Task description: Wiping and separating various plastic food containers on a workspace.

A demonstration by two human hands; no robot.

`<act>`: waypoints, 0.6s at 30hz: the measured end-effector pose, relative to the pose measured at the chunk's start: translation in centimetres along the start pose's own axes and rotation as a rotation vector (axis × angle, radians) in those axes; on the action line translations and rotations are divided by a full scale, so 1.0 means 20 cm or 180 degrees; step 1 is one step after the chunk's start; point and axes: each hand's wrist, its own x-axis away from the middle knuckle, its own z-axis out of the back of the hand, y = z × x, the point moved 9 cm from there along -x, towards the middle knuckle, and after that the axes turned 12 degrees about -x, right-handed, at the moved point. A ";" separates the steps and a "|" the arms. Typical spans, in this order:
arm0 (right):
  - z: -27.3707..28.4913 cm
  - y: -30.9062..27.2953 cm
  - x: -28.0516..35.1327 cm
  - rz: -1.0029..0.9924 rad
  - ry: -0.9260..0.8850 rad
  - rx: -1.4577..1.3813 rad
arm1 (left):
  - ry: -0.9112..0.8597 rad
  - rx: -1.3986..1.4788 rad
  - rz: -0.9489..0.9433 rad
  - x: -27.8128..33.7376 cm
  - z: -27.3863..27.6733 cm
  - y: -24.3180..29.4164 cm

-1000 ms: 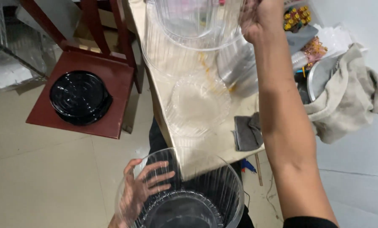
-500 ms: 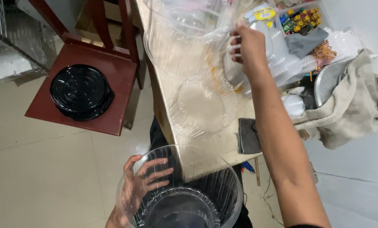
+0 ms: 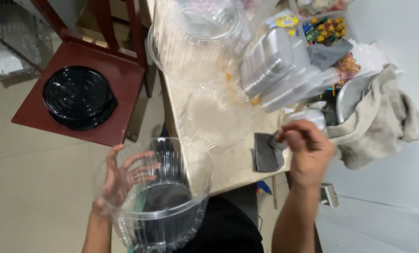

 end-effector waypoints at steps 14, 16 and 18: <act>-0.12 0.40 0.57 -0.1732 -0.0121 -0.2320 | -0.1124 -0.1082 -0.0414 -0.31 -0.41 0.43; -0.09 0.31 0.60 -0.1115 -0.0812 -0.2672 | 0.0276 -0.1948 -0.0984 -0.57 -0.20 0.55; -0.09 0.27 0.62 -0.0915 -0.0869 -0.2752 | 0.0479 -0.2261 -0.1145 -0.79 -0.12 0.49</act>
